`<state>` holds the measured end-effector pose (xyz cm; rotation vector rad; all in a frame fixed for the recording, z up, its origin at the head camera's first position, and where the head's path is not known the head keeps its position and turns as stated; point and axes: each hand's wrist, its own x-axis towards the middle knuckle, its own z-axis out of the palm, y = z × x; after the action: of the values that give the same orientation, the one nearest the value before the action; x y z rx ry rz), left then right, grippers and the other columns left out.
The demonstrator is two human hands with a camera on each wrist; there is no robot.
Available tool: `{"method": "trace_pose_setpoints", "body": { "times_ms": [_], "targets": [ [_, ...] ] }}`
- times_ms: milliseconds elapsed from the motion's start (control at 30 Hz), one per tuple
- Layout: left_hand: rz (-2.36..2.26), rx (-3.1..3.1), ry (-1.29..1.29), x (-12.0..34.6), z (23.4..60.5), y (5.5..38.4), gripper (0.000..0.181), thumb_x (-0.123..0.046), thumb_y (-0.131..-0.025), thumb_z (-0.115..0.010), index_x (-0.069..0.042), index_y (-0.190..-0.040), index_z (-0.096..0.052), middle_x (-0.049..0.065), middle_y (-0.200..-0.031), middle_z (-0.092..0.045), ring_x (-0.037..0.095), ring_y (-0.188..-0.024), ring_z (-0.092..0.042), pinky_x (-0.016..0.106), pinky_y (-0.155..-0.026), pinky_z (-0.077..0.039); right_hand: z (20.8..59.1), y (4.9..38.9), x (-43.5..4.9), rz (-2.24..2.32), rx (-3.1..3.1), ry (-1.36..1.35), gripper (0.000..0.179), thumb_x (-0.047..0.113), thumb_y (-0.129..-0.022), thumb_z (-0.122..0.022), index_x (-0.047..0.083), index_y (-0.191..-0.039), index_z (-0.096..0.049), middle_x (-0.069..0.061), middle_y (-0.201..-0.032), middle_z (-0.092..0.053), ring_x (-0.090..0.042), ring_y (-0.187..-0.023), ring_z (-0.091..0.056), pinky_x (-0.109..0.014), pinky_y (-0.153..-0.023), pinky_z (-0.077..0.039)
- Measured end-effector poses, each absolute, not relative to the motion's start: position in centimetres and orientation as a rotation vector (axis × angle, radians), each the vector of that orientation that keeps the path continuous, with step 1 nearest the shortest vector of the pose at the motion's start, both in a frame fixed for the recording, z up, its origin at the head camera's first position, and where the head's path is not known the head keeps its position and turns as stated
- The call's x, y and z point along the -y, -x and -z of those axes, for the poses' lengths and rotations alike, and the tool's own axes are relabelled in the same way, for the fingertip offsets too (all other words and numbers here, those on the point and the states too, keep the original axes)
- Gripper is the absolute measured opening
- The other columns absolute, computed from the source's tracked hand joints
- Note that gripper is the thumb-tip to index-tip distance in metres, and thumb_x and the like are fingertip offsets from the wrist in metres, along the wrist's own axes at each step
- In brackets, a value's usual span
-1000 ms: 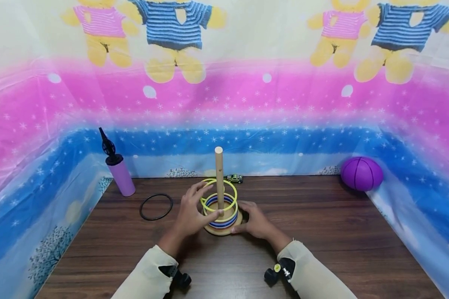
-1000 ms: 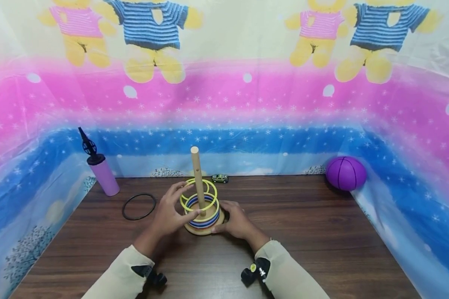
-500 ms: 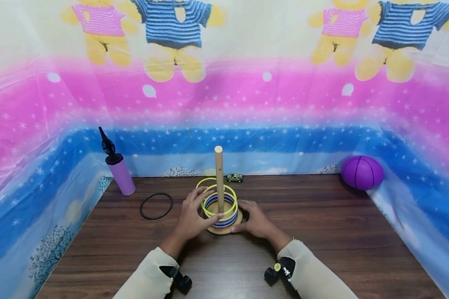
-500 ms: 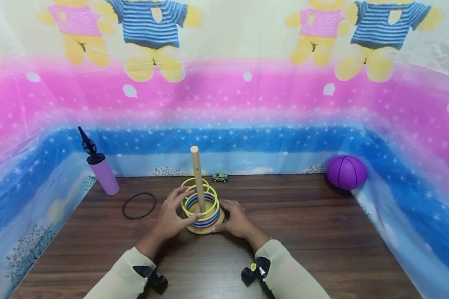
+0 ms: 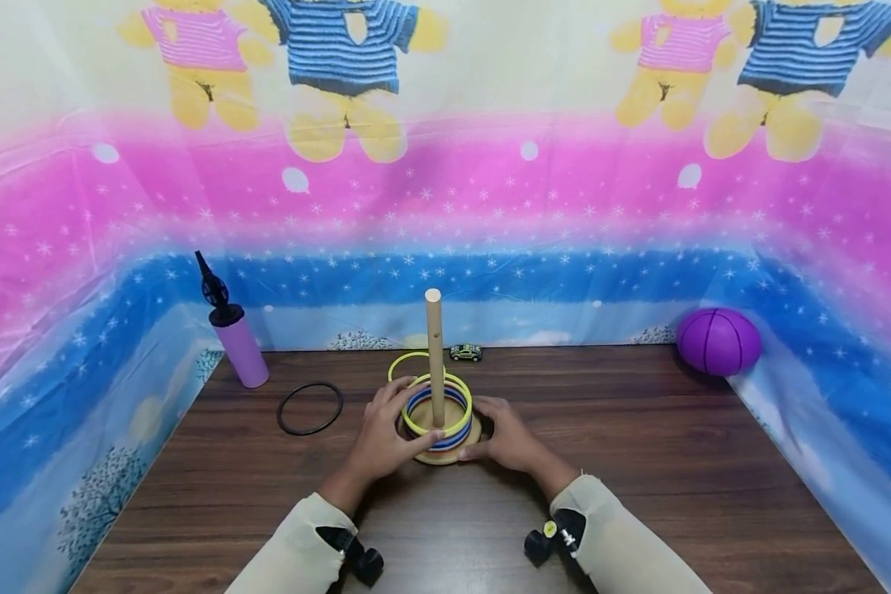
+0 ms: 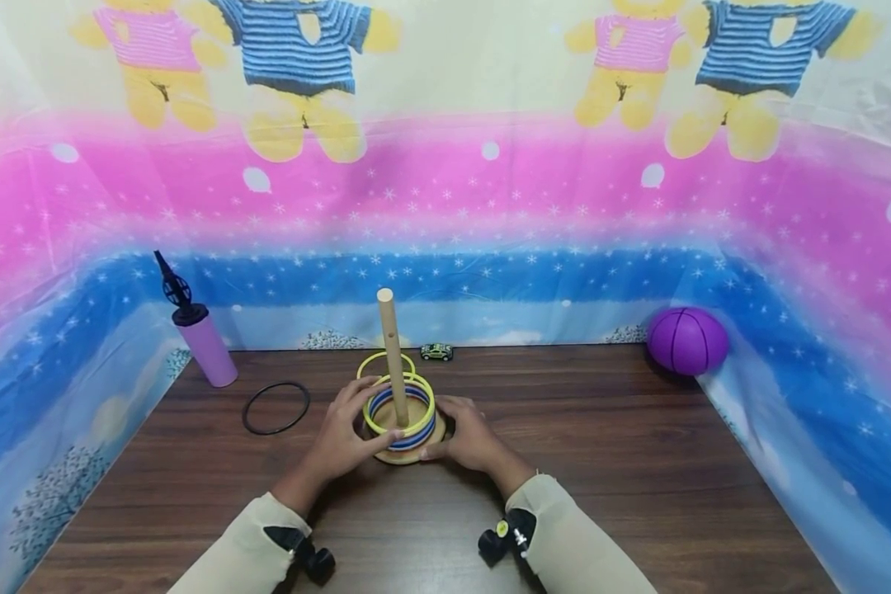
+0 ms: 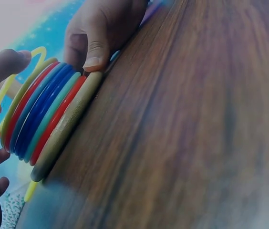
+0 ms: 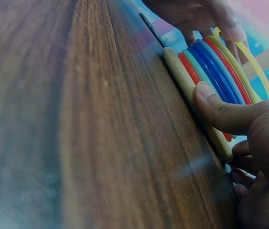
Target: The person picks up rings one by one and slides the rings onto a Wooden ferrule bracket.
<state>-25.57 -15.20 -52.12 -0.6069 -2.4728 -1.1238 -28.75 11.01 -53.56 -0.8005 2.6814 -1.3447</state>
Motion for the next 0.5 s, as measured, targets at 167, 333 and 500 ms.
{"method": "trace_pose_setpoints", "body": {
  "times_ms": [167, 333, 500],
  "targets": [
    [1.106, 2.517, 0.581, 15.21, 52.22, 25.58, 0.077, -0.043, -0.088, -0.091, -0.019, -0.156, -0.062, 0.016, -0.161, -0.054, 0.044, -0.148, -0.05, 0.078, -0.113, -0.037, 53.59, 28.75, -11.01, 1.332, -2.683, 0.82, 0.09, 0.025, -0.08, -0.101, 0.002, -0.156, -0.059, -0.022, -0.159, -0.06, -0.047, -0.151, -0.049, -0.067, -0.128, -0.035],
    [1.081, 2.543, 0.582, 15.12, 52.24, 25.61, 0.08, -0.045, -0.089, -0.09, -0.019, -0.158, -0.06, 0.016, -0.161, -0.055, 0.043, -0.149, -0.05, 0.074, -0.112, -0.039, 53.64, 28.75, -11.03, 1.346, -2.677, 0.81, 0.089, 0.024, -0.08, -0.101, 0.003, -0.156, -0.06, -0.022, -0.159, -0.059, -0.047, -0.152, -0.049, -0.068, -0.128, -0.035],
    [1.089, 2.562, 0.575, 15.06, 52.2, 25.55, 0.082, -0.045, -0.089, -0.091, -0.018, -0.159, -0.058, 0.015, -0.161, -0.055, 0.043, -0.149, -0.05, 0.072, -0.112, -0.039, 53.7, 28.77, -11.05, 1.345, -2.678, 0.805, 0.089, 0.023, -0.08, -0.101, 0.002, -0.156, -0.06, -0.022, -0.159, -0.06, -0.047, -0.152, -0.048, -0.068, -0.128, -0.034]
  ]
}}
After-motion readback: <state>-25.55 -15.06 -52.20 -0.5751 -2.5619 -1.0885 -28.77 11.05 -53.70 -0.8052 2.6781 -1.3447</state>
